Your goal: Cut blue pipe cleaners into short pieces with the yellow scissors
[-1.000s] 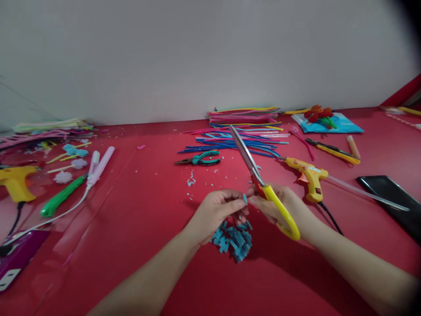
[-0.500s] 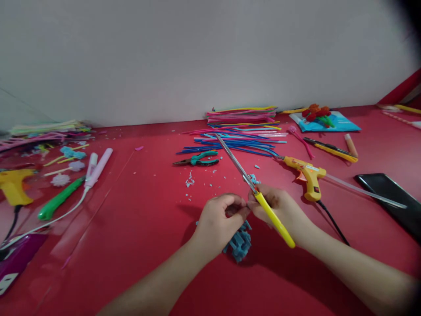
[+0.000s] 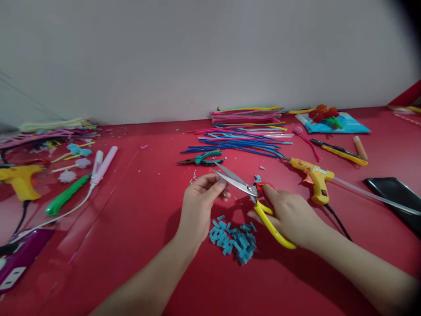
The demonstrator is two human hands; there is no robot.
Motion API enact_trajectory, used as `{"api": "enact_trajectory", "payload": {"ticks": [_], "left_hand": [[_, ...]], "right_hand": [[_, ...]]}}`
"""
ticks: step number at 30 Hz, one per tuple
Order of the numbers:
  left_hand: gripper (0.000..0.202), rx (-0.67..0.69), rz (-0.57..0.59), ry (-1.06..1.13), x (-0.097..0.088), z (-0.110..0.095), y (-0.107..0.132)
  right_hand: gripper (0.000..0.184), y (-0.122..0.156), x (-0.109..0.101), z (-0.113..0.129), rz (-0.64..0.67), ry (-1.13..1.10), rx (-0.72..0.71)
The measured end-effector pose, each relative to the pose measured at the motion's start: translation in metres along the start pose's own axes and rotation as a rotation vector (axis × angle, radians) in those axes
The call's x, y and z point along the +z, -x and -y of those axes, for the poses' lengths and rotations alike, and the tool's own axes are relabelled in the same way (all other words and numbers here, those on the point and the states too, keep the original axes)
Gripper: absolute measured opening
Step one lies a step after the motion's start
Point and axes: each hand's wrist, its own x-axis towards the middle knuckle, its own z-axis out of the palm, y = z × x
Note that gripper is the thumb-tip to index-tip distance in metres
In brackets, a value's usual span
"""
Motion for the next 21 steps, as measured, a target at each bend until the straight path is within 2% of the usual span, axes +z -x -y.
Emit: {"api": "enact_trajectory", "payload": {"ticks": [7,21], "left_hand": [[0.003,0.018,-0.035,-0.006,-0.0034,-0.0010,-0.0035],[0.002,0.026,-0.032,0.022,-0.0034,-0.0004,-0.0033]], "right_hand": [[0.030,0.0003,0.0014,-0.0005,-0.004,0.115,-0.056],[0.028,0.0007,0.0005,-0.0008,-0.021,0.131,-0.066]]}}
